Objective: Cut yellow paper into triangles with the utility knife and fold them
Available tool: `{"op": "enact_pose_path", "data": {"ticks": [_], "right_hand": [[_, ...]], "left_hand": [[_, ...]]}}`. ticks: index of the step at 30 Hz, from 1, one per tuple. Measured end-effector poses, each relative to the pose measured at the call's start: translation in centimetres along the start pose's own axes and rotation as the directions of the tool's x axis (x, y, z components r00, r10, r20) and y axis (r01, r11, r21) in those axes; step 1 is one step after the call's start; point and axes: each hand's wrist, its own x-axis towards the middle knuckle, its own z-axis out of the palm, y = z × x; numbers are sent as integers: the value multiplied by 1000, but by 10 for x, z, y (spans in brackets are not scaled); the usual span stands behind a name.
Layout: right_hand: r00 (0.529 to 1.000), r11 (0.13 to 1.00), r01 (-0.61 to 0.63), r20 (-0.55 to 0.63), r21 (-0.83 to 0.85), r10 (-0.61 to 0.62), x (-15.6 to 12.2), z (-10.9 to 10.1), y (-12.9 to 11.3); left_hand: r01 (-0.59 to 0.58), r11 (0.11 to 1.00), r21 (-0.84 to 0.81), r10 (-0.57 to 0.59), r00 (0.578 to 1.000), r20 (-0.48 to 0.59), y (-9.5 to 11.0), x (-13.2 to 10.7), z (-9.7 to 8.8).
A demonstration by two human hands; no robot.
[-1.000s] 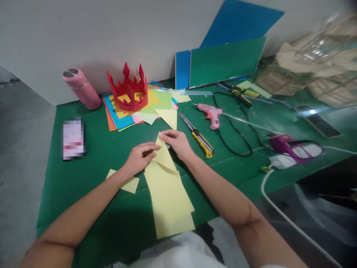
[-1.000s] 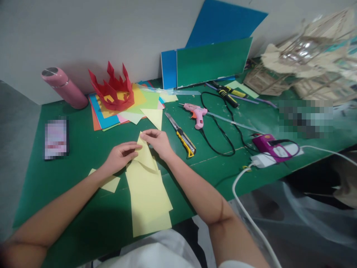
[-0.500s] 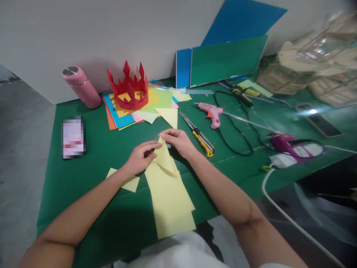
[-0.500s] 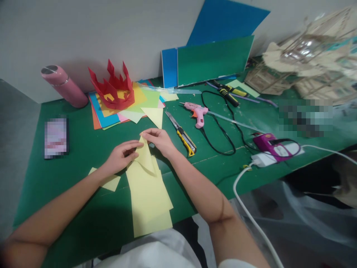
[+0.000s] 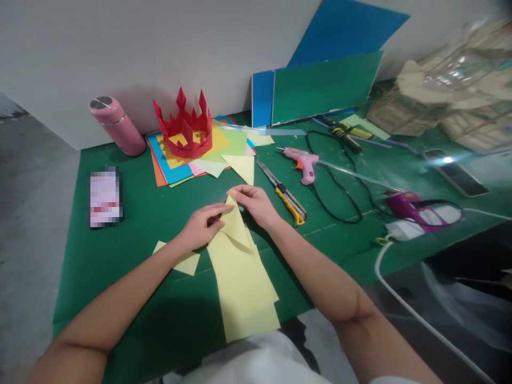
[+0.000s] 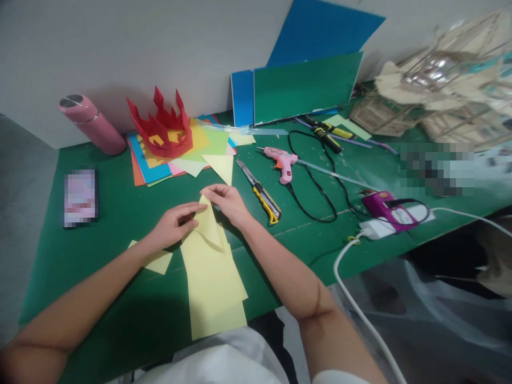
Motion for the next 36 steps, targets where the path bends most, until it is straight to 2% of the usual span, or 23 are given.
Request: {"op": "enact_pose_path", "data": {"ticks": [9,15,21,26,31,36], "right_hand": [[999,1000,29,-14,4,-29,-1,3,-3],[998,996,53,-35,-69,-55,0,5,-3],[997,994,64,36,-93,-61,0,3,-4],[994,993,98,47,-70,-95,1,2,-4],[995,989,47,92,-138,-34,-1,1,-5],[997,986,9,82,-165,5,-2,1,-6]], "left_hand": [[-10,1000,-7,10,1000,20,1,0,-1],[-34,999,26,33,998,45,1,-1,0],[-10,998,-69,7,999,-48,-3,-1,3],[16,986,-163,-32,995,-97,-4,1,2],[28,970,-242,-54,993,-101,-3,2,0],[27,964,-266,-47,997,-68,-3,1,0]]}}
